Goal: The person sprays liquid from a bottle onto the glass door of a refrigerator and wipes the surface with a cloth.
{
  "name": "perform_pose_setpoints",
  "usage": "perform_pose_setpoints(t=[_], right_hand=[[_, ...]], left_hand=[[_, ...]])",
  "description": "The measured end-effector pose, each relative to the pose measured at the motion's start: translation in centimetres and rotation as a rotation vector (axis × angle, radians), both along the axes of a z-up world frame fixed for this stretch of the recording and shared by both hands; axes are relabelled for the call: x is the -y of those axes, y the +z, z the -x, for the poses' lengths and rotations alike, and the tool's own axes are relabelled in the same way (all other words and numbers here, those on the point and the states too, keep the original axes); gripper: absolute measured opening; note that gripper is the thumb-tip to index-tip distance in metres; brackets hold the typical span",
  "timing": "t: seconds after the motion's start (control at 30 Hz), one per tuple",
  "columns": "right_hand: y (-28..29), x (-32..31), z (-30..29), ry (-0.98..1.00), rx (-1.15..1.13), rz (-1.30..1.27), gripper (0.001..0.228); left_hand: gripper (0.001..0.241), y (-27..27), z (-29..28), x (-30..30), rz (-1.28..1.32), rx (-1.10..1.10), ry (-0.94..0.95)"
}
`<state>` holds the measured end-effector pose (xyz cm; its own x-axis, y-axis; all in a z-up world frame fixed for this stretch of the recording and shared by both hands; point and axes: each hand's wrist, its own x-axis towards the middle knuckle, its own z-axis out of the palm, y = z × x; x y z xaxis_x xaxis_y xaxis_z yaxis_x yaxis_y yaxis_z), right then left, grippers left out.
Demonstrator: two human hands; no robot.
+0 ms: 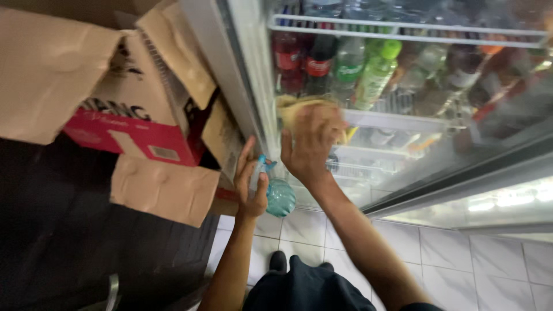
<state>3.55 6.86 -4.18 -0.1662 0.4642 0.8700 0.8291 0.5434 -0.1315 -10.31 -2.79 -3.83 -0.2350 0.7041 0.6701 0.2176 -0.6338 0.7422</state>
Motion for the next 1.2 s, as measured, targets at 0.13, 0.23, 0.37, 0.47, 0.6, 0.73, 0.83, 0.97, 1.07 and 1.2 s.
perform_pose_setpoints(t=[0.13, 0.23, 0.37, 0.47, 0.6, 0.73, 0.83, 0.97, 1.07, 1.2], right_hand=[[-1.7, 0.1, -1.9, 0.032, 0.556, -0.078, 0.066], [-1.9, 0.9, -6.0, 0.096, 0.801, -0.018, 0.069], [0.0, 0.8, -9.4, -0.029, 0.745, -0.205, 0.054], [1.8, -0.1, -8.3, -0.051, 0.532, -0.241, 0.046], [1.5, -1.6, -1.6, -0.012, 0.278, -0.171, 0.061], [-0.8, -0.4, 1.1, 0.086, 0.387, -0.024, 0.068], [-3.6, 1.2, -2.1, 0.049, 0.499, 0.04, 0.072], [-6.5, 0.7, -9.1, -0.087, 0.423, -0.031, 0.054], [-6.9, 1.0, -16.4, -0.174, 0.258, 0.108, 0.052], [-5.1, 2.4, -23.0, -0.419, 0.033, 0.038, 0.057]], left_hand=[[0.048, -1.6, 1.4, -0.8, 0.018, -0.018, 0.069], [0.047, -2.4, 1.5, -1.0, 0.109, 0.026, 0.015], [0.038, -2.3, 1.9, -1.1, 0.102, -0.003, 0.021], [0.035, -1.7, 2.2, -1.2, 0.041, -0.061, 0.0], [0.036, -1.4, 2.5, -0.8, 0.077, -0.054, -0.06], [0.04, -1.4, 2.3, -0.3, 0.248, 0.11, -0.145], [0.047, -1.8, 0.6, 0.5, 0.25, 0.027, -0.053], [0.037, -1.5, -2.9, -0.1, 0.006, -0.14, -0.131], [0.035, -0.9, -5.6, -0.6, 0.011, -0.104, -0.22], [0.031, -0.4, -8.4, -0.8, 0.147, -0.063, -0.276]])
